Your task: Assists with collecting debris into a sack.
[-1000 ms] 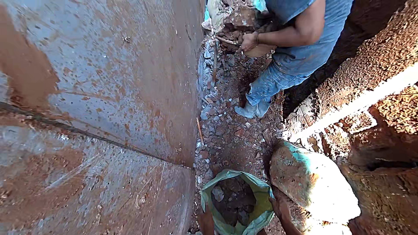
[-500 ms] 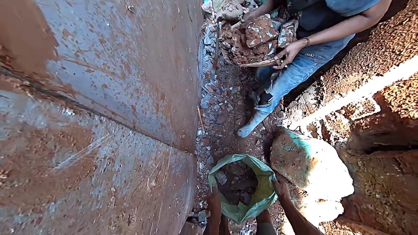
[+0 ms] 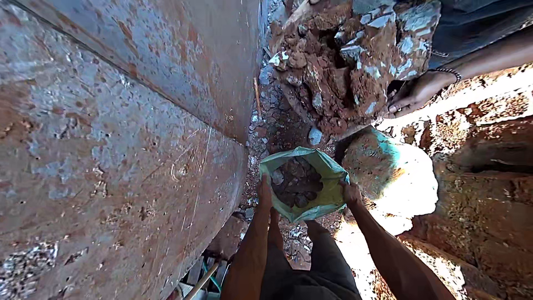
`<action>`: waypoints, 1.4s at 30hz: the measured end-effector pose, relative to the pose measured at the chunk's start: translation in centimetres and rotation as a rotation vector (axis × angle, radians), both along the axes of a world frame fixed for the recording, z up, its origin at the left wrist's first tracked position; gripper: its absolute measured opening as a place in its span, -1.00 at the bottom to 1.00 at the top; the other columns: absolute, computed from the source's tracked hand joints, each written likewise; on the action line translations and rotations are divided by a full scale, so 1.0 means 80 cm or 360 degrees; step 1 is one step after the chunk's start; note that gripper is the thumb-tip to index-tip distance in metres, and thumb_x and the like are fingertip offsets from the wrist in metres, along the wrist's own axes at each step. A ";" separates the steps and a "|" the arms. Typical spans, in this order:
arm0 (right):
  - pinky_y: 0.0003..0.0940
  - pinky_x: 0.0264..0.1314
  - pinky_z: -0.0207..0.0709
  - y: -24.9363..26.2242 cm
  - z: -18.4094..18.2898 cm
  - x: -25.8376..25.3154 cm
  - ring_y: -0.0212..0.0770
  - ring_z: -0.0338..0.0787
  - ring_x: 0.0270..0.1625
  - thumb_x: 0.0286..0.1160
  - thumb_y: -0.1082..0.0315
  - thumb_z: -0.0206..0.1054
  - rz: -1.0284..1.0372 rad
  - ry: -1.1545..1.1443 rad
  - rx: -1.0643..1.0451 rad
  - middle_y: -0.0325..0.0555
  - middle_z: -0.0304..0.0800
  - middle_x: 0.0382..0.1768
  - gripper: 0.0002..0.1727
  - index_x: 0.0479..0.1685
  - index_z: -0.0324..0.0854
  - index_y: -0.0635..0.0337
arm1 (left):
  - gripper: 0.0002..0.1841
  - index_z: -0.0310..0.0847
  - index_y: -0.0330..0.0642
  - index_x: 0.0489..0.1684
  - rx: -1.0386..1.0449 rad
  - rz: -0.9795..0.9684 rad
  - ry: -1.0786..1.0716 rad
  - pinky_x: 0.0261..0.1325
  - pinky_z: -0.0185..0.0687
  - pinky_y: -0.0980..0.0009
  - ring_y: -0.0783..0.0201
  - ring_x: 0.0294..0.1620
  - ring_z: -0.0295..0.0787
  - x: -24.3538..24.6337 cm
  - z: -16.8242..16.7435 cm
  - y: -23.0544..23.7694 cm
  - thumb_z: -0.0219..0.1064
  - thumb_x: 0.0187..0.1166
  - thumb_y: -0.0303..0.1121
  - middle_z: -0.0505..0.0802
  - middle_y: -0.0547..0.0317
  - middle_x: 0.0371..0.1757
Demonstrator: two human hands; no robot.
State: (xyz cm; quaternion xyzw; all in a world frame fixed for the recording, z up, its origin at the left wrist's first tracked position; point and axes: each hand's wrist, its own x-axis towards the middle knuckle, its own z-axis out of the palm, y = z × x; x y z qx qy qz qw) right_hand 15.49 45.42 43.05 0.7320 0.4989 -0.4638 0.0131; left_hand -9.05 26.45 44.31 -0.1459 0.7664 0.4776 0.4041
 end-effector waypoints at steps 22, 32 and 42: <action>-0.11 -0.14 0.56 0.038 0.012 -0.017 -0.17 0.61 -0.23 0.78 0.32 0.00 -0.0467 0.0454 0.0141 0.03 0.59 -0.18 -0.67 0.26 0.51 0.34 | -0.45 0.56 -0.43 0.36 0.0157 0.0256 -0.0022 0.49 0.41 -0.12 -0.12 0.48 0.53 -0.040 -0.004 -0.011 -0.03 0.90 -0.05 0.63 -0.36 0.45; -0.32 -0.44 0.49 0.041 0.009 -0.007 -0.34 0.49 -0.53 0.82 0.26 0.02 -0.0584 0.0684 0.0042 -0.23 0.48 -0.45 -0.79 0.02 0.50 0.15 | -0.57 0.65 -0.43 0.09 0.0166 0.0013 -0.0008 0.23 0.54 0.09 0.07 0.06 0.65 -0.031 0.003 -0.032 0.00 0.90 -0.20 0.75 -0.18 0.02; -0.20 -0.25 0.56 0.049 0.020 -0.017 -0.25 0.59 -0.36 0.76 0.27 0.18 -0.0328 0.0443 0.0056 -0.07 0.61 -0.29 -0.74 0.12 0.59 0.31 | -0.67 0.55 -0.44 0.28 0.0093 0.0247 -0.0221 0.19 0.57 -0.01 -0.04 0.13 0.63 -0.041 -0.014 -0.041 0.06 0.83 -0.34 0.69 -0.30 0.18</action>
